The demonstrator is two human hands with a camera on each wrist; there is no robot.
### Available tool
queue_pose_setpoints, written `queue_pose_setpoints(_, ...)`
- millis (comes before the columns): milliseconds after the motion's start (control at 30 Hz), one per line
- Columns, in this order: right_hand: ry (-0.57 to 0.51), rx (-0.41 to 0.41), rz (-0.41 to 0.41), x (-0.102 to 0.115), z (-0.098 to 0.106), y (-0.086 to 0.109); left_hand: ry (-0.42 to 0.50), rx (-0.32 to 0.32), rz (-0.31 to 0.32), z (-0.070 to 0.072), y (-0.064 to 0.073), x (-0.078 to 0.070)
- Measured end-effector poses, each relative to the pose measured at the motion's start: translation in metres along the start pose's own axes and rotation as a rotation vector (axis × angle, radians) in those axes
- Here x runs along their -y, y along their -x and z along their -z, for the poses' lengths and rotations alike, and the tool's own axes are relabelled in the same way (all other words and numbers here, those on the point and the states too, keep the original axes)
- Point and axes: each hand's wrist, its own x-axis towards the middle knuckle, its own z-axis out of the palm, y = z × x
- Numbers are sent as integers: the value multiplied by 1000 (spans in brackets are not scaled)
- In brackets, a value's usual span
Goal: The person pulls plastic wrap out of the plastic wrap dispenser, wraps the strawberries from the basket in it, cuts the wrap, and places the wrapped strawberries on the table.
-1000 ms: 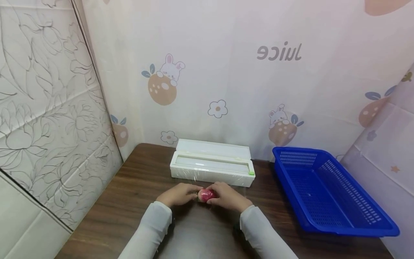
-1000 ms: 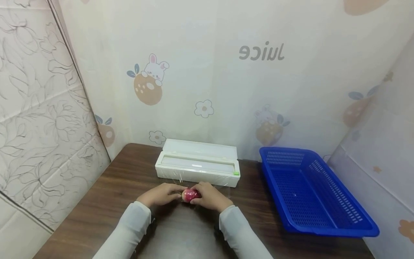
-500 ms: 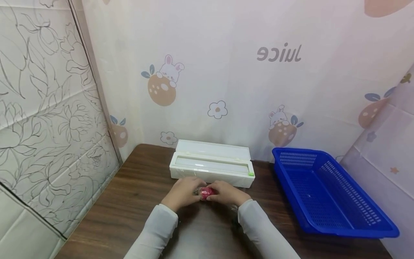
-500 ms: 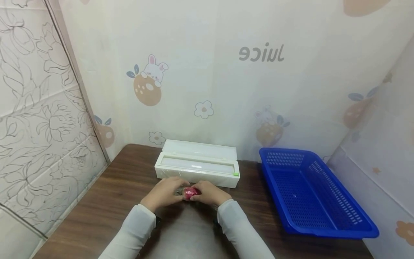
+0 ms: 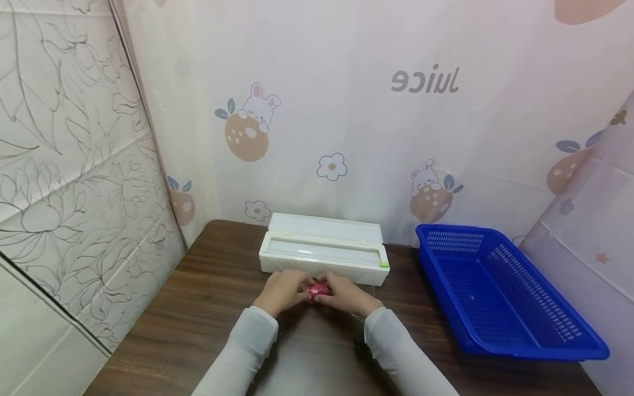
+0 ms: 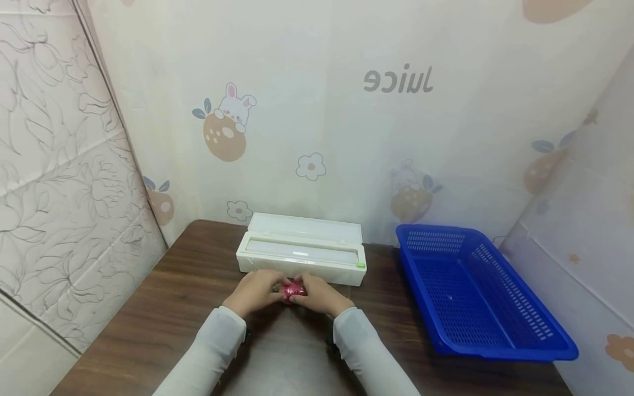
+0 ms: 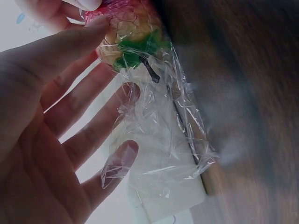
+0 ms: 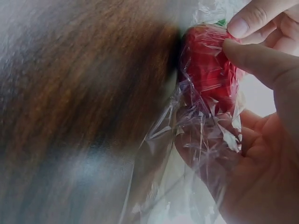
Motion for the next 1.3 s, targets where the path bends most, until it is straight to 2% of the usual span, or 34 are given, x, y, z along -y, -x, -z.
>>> queue_pose_setpoints(100, -29, -24, -35, 0, -1, 3, -2, 23, 16, 1, -1, 0)
queue_pose_setpoints(200, -28, -41, -28, 0, -2, 4, 2, 42, 26, 1, -3, 0)
queue_pose_setpoints(467, 181, -169, 27, 2, -5, 9, -6, 72, 43, -4, -9, 3)
queue_pose_setpoints(667, 165, -203, 70, 5, -5, 13, -29, 37, 19, -7, -9, 3)
queue_pose_setpoints(933, 151, -214, 105, 0, -9, 16, -11, 0, 5, -8, -7, 4)
queue_pose_setpoints(1300, 149, -196, 134, -4, -10, 16, 90, -45, 60, -11, -6, 7)
